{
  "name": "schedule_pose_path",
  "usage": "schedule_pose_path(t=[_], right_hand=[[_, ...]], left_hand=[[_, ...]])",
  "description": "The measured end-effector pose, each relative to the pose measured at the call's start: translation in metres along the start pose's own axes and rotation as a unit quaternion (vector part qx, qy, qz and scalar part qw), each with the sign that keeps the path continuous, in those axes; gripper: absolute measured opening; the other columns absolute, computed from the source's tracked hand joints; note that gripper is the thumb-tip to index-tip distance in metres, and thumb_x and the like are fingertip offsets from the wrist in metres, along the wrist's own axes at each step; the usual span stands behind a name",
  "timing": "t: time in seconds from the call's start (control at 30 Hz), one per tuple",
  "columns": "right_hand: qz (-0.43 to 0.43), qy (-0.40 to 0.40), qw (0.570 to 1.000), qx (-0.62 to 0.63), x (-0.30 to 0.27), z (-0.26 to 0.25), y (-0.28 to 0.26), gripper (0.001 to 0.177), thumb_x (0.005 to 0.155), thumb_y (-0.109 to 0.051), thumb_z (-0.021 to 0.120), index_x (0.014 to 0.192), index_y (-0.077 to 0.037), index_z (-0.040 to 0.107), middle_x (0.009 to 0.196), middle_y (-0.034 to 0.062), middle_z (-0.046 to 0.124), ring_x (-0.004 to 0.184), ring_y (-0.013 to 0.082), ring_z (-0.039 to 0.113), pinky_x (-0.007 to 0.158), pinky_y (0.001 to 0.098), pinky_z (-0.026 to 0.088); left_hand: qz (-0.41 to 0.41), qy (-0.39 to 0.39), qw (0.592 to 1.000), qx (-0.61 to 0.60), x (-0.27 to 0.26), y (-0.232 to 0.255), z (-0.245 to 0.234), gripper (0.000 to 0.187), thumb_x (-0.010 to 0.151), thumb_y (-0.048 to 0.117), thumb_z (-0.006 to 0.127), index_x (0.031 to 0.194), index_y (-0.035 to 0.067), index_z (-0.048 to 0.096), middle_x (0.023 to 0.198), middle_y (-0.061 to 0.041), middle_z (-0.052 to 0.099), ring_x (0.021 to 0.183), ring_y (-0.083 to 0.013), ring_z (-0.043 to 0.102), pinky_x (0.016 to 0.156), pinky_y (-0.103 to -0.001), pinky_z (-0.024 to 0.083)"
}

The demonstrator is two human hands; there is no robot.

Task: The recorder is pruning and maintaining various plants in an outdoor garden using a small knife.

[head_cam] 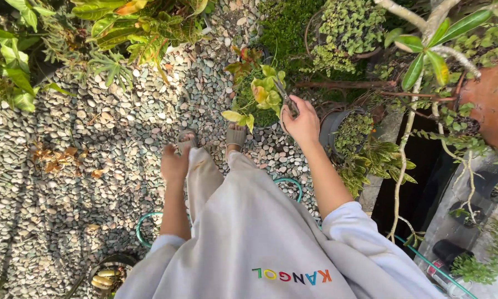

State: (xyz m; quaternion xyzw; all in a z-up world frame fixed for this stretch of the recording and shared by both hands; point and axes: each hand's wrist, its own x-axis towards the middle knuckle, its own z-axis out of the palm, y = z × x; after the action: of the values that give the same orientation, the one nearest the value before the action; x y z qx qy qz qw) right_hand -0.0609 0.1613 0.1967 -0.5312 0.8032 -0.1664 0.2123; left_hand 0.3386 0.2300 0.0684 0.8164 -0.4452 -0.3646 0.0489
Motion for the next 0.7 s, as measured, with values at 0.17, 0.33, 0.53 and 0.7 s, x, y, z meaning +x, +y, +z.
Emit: schedule_pose_path(t=[0.17,0.33,0.53,0.7], right_hand=[[-0.035,-0.053,0.997,-0.042,-0.027,-0.015,-0.016,0.040,0.085,-0.030,0.076,0.123,-0.017,0.070,0.103,0.0110,0.071,0.096,0.0337,0.069,0.083,0.0438,0.056],[-0.075,-0.098,0.986,-0.113,-0.040,-0.020,-0.020,0.041,0.081,-0.030,0.075,0.119,-0.015,0.070,0.103,0.0135,0.069,0.101,0.0351,0.067,0.087,0.0455,0.055],[-0.067,-0.121,0.978,-0.156,-0.038,-0.023,-0.024,0.038,0.085,-0.031,0.073,0.118,-0.014,0.069,0.103,0.0151,0.068,0.102,0.0362,0.067,0.086,0.0465,0.055],[-0.002,-0.020,0.982,-0.188,-0.041,-0.022,-0.019,0.035,0.090,-0.030,0.073,0.118,-0.010,0.067,0.103,0.0146,0.069,0.097,0.0359,0.068,0.081,0.0468,0.056]], left_hand=[[0.162,-0.153,0.927,-0.301,-0.013,0.181,0.016,0.058,0.086,0.031,0.080,0.130,-0.001,0.063,0.121,-0.016,0.072,0.100,-0.0220,0.073,0.083,-0.034,0.059],[0.225,-0.145,0.940,-0.213,-0.013,0.238,0.050,0.046,0.086,0.033,0.083,0.119,0.002,0.072,0.109,-0.016,0.077,0.093,-0.0215,0.075,0.082,-0.033,0.059],[0.216,-0.152,0.953,-0.152,-0.006,0.214,0.070,0.037,0.077,0.033,0.089,0.099,0.005,0.079,0.082,-0.009,0.077,0.071,-0.0182,0.075,0.068,-0.032,0.058],[0.085,-0.207,0.951,-0.214,-0.007,0.202,0.074,0.024,0.085,0.024,0.078,0.103,0.008,0.082,0.074,-0.007,0.077,0.060,-0.0136,0.071,0.061,-0.030,0.057]])
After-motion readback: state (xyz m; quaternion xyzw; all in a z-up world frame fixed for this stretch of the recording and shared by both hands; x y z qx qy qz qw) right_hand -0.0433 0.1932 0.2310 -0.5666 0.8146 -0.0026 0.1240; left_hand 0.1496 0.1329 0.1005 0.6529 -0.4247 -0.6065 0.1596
